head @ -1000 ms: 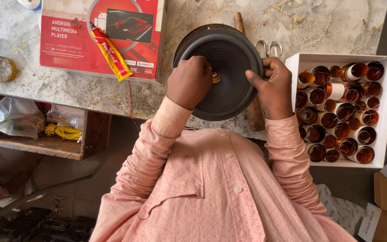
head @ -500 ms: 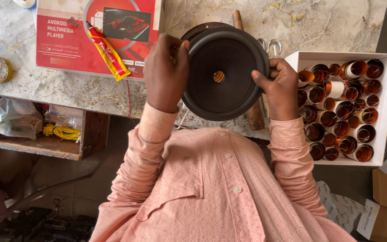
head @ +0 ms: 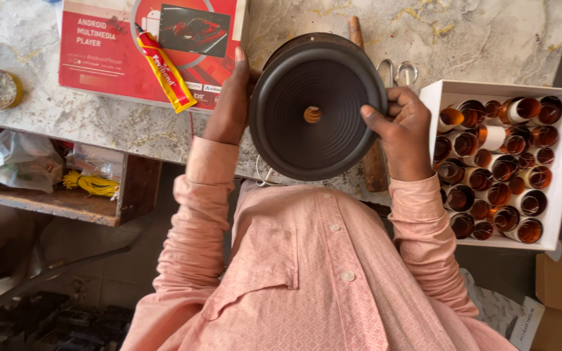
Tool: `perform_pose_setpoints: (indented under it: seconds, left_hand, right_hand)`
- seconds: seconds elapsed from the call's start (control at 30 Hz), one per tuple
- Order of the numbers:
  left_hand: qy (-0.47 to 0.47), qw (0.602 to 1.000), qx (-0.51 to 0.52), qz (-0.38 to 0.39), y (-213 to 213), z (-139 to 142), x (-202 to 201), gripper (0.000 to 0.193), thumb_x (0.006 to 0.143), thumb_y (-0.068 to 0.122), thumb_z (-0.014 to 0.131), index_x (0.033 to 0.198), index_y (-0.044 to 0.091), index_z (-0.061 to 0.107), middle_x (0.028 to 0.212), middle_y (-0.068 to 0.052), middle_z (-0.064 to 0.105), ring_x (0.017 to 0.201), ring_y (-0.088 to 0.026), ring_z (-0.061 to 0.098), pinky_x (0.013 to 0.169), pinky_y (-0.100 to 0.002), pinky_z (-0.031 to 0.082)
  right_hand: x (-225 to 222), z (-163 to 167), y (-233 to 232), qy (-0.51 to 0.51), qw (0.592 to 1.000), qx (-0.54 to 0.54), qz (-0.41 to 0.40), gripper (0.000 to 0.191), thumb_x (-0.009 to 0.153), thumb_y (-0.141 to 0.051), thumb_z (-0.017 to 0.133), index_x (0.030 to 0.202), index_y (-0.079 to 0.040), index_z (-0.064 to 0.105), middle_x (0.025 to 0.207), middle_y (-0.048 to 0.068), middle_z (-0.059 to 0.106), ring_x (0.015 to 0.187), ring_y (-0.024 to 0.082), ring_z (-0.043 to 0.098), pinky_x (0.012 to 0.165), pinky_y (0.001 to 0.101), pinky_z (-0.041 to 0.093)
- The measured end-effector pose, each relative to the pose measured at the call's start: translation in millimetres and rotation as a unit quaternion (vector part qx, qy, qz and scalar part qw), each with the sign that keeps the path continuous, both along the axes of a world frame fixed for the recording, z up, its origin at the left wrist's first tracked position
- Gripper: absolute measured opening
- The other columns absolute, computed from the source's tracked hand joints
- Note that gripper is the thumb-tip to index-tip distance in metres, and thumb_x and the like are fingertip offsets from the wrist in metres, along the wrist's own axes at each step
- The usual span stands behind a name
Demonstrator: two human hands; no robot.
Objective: The person handles a speaker cone and its metal frame, repeatedly aligning and pressing the cone onto the frame. They use a wooden stick to press the cone into place and apply adhesive from a tube to the frame. The person continues to adjust the cone and frame, ensuring proper alignment.
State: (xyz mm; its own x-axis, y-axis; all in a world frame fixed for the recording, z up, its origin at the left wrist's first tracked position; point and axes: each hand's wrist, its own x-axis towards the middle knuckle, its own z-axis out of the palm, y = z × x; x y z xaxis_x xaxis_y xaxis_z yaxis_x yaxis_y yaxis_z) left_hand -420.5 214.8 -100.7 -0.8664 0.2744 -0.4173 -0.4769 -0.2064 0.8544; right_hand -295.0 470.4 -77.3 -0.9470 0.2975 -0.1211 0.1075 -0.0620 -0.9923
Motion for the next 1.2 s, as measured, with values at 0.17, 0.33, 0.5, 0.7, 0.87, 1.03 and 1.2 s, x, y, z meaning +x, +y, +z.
perform_pose_setpoints:
  seconds: [0.17, 0.33, 0.5, 0.7, 0.87, 1.03, 1.2]
  left_hand:
    - [-0.036, 0.99, 0.111, -0.079, 9.9, 5.3, -6.4, 0.077, 0.102, 0.066, 0.044, 0.121, -0.003, 0.07, 0.104, -0.015, 0.076, 0.089, -0.019, 0.069, 0.078, -0.032, 0.057]
    - [0.035, 0.977, 0.202, -0.064, 16.3, 18.9, -6.9, 0.059, 0.107, 0.05, 0.059, 0.152, 0.013, 0.052, 0.145, 0.003, 0.065, 0.13, -0.006, 0.064, 0.111, -0.025, 0.053]
    - [-0.065, 0.982, 0.129, -0.124, 21.7, 23.3, -6.2, 0.07, 0.1, 0.06, 0.049, 0.133, 0.001, 0.067, 0.112, -0.01, 0.077, 0.088, -0.013, 0.07, 0.079, -0.03, 0.058]
    - [-0.07, 0.985, 0.112, -0.111, 17.5, 17.6, -6.4, 0.067, 0.099, 0.058, 0.052, 0.132, 0.002, 0.068, 0.112, -0.009, 0.078, 0.089, -0.012, 0.071, 0.079, -0.029, 0.058]
    - [-0.109, 0.966, 0.175, -0.158, 24.9, 5.1, -16.6, 0.066, 0.101, 0.059, 0.052, 0.127, 0.0, 0.07, 0.107, -0.012, 0.076, 0.089, -0.016, 0.07, 0.082, -0.034, 0.06]
    - [-0.076, 0.96, 0.18, -0.202, 34.6, 1.8, -21.3, 0.065, 0.104, 0.056, 0.044, 0.129, 0.002, 0.069, 0.111, -0.012, 0.075, 0.094, -0.015, 0.07, 0.086, -0.035, 0.061]
    - [-0.001, 0.961, 0.161, -0.224, 34.3, 8.0, -18.0, 0.065, 0.104, 0.056, 0.043, 0.132, 0.003, 0.068, 0.114, -0.011, 0.075, 0.098, -0.014, 0.07, 0.09, -0.033, 0.06]
  right_hand:
    - [0.7, 3.5, 0.1, -0.021, 1.0, -0.013, 0.0, 0.022, 0.092, 0.005, 0.073, 0.112, 0.004, 0.063, 0.101, 0.012, 0.073, 0.086, 0.014, 0.071, 0.078, 0.026, 0.06]
    - [2.5, 3.2, 2.9, -0.01, 1.0, -0.026, -0.012, 0.022, 0.092, 0.006, 0.073, 0.111, 0.004, 0.062, 0.1, 0.012, 0.073, 0.085, 0.014, 0.07, 0.077, 0.0265, 0.061]
    - [5.4, 1.3, 7.1, -0.004, 0.999, -0.039, -0.019, 0.022, 0.093, 0.006, 0.073, 0.111, 0.005, 0.061, 0.1, 0.013, 0.072, 0.084, 0.014, 0.07, 0.077, 0.0269, 0.061]
    - [5.6, 2.5, 5.7, -0.004, 0.999, -0.036, -0.018, 0.023, 0.093, 0.005, 0.073, 0.112, 0.005, 0.062, 0.102, 0.014, 0.073, 0.087, 0.014, 0.071, 0.081, 0.0269, 0.061]
    - [6.7, 6.1, 3.3, -0.017, 0.999, -0.045, -0.015, 0.024, 0.091, 0.005, 0.073, 0.113, 0.005, 0.063, 0.102, 0.013, 0.073, 0.086, 0.014, 0.07, 0.079, 0.0271, 0.06]
    - [10.5, 10.0, 3.6, -0.017, 0.998, -0.048, -0.024, 0.025, 0.092, 0.004, 0.074, 0.114, 0.005, 0.063, 0.1, 0.012, 0.073, 0.085, 0.014, 0.07, 0.079, 0.0265, 0.06]
    - [12.4, 14.1, 3.2, -0.016, 0.998, -0.061, -0.023, 0.023, 0.092, 0.002, 0.075, 0.112, 0.004, 0.062, 0.097, 0.011, 0.072, 0.082, 0.013, 0.068, 0.075, 0.026, 0.057]
